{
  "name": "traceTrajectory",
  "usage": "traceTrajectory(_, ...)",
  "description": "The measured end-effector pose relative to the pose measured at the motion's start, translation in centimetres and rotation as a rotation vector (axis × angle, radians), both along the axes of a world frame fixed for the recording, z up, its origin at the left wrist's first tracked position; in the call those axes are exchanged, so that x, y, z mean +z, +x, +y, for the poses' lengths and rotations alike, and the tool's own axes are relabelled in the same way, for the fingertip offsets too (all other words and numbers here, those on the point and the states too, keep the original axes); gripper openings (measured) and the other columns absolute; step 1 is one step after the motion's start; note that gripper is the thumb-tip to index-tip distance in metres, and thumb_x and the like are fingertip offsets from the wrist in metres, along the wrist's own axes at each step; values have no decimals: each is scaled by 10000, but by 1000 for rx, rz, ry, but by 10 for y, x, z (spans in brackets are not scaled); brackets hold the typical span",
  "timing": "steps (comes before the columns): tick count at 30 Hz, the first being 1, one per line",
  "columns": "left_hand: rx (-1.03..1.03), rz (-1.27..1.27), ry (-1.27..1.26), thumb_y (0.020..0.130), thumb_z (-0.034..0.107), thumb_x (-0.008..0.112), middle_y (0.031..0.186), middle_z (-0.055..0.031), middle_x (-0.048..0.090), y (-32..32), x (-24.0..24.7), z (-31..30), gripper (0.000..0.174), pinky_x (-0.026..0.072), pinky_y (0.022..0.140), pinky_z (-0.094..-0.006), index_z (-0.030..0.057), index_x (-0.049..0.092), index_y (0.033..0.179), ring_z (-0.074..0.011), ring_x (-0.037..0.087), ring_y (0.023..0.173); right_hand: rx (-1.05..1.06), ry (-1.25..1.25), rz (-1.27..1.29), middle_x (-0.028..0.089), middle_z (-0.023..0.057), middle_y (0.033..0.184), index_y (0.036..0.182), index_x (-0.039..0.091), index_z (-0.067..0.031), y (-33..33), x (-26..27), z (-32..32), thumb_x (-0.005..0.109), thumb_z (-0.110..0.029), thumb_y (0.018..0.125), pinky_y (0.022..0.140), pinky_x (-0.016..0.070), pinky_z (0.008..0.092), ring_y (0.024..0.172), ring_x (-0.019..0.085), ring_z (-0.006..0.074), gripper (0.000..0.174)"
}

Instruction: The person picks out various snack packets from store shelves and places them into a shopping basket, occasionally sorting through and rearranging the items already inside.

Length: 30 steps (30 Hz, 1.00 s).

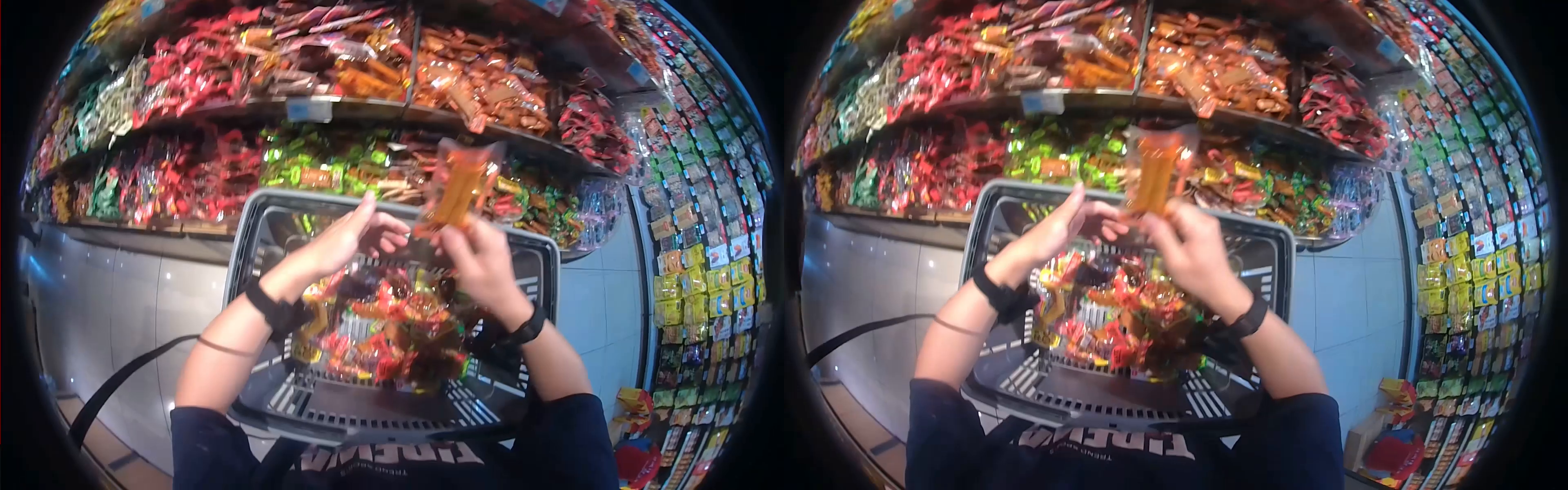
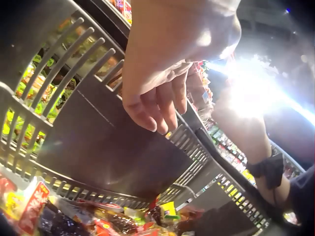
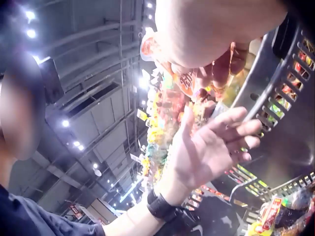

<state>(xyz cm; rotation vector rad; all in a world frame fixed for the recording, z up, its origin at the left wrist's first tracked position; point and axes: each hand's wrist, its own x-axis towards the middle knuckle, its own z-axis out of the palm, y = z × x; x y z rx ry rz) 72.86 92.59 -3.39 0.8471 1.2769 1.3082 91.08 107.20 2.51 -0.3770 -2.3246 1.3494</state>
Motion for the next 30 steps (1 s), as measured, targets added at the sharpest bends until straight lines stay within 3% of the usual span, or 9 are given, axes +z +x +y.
traceTrajectory(7,-128,602,-151,1008,553,212,1149,-175,657,2,22,-11,710,454,969,-373,8,637,1173,-265,632,1042,12,-88,59,665,43,776,1002,637,21,-2,6,6,581,-155,951,665,498,265,726,621,95,191)
traceTrajectory(10,-231,706,-190,954,654,238,1022,-203,679,-1,17,-17,762,441,966,-412,56,696,1067,-362,607,1064,64,163,33,627,50,768,945,631,36,-7,31,14,505,-190,974,657,496,271,702,600,115,261)
traceTrajectory(12,-306,866,-143,981,572,311,992,-214,666,-6,4,-17,671,481,857,-417,1,643,1101,-374,627,937,-114,302,8,590,7,726,844,620,-22,-22,58,24,492,-302,992,562,392,238,606,495,52,342)
traceTrajectory(13,-301,881,-202,978,575,316,969,-224,660,-4,0,-22,675,477,856,-424,-6,647,1077,-382,621,942,-116,65,48,589,-13,736,849,614,-50,-35,69,34,509,-320,990,552,355,227,583,457,39,322)
traceTrajectory(14,-294,906,-248,976,577,321,946,-234,654,-2,-2,-23,681,473,854,-430,-13,651,1053,-390,616,947,-57,231,69,576,-29,741,872,618,-53,-46,76,72,507,-325,996,576,380,220,643,484,30,320)
traceTrajectory(17,-338,1013,-308,974,540,373,1011,-226,653,4,-12,-31,624,461,910,-436,-12,638,1096,-387,608,994,-191,-2,139,599,-12,744,877,640,-54,-79,103,110,560,-261,956,584,422,254,658,536,81,235)
traceTrajectory(19,-348,1073,-371,955,458,479,1086,-209,636,8,-18,-35,514,451,954,-422,-11,619,1111,-374,584,1064,-172,5,133,585,-57,729,867,665,-83,-81,107,95,564,-261,956,552,372,217,602,465,38,223)
traceTrajectory(26,-557,1222,-510,899,251,571,1100,-191,632,-4,-37,-36,312,460,936,-420,24,619,1108,-357,577,1086,-147,149,185,611,-27,739,883,680,-43,-78,97,58,567,-262,959,588,400,218,641,514,48,258)
traceTrajectory(30,-649,1214,-475,881,209,578,1085,-180,643,7,-30,-33,291,469,920,-417,30,620,1107,-354,593,1055,-232,240,13,615,-8,720,866,682,-30,-86,105,150,576,-250,943,588,411,229,633,528,78,256)
